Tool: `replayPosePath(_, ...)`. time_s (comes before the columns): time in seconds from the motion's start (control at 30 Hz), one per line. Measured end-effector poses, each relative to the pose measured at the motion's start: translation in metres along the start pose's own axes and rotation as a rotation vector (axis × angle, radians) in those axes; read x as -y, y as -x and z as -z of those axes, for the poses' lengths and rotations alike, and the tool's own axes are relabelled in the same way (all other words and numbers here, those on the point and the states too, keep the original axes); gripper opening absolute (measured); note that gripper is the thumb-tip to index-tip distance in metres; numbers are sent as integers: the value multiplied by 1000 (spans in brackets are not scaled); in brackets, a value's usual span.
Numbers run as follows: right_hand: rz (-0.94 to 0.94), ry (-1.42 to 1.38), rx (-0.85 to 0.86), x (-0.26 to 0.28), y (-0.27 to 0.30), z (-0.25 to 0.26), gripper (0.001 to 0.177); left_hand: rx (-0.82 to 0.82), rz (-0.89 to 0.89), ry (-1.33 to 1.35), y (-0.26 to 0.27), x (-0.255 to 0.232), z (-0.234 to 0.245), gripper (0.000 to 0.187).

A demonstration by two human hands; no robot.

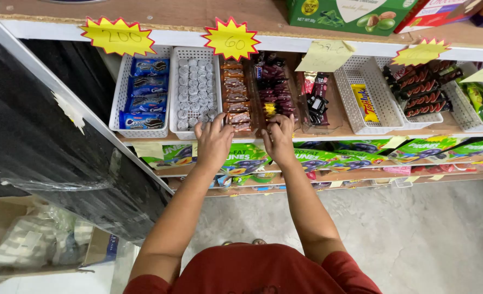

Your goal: The person takes boxes of chocolates and bags of snacks from shelves, wipes them with a cloth on a table, and returns them to the shelves. The person handles multiple items one by one, including chocolate boxes and packaged snacks, using a blue and green cloth to clean their surfaces.

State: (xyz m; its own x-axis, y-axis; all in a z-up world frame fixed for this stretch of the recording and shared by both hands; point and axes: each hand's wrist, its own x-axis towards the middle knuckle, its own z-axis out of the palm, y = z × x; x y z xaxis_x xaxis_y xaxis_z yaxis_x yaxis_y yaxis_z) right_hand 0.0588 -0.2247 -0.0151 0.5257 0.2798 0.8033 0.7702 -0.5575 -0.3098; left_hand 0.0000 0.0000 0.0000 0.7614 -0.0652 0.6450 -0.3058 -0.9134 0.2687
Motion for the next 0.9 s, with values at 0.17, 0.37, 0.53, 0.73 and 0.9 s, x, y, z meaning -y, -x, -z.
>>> replayPosePath(0.17, -40, 116, 21, 15, -6, 16, 28, -27, 4, -6, -2, -18, 9, 41)
replayPosePath(0.37, -86, 174, -95, 22, 3, 43, 44, -32, -38, 101, -6, -52, 11, 49)
replayPosePath(0.53, -179, 194, -139, 12, 23, 77, 47, -37, -111, 209, -9, -94, 1, 45)
replayPosePath(0.73, -247, 251, -242, -5, 53, 117, 38, -10, -170, 346, -7, -144, -21, 41)
replayPosePath(0.9, -302, 254, -264, -28, 80, 157, 34, 16, -212, 424, -12, -196, -40, 42)
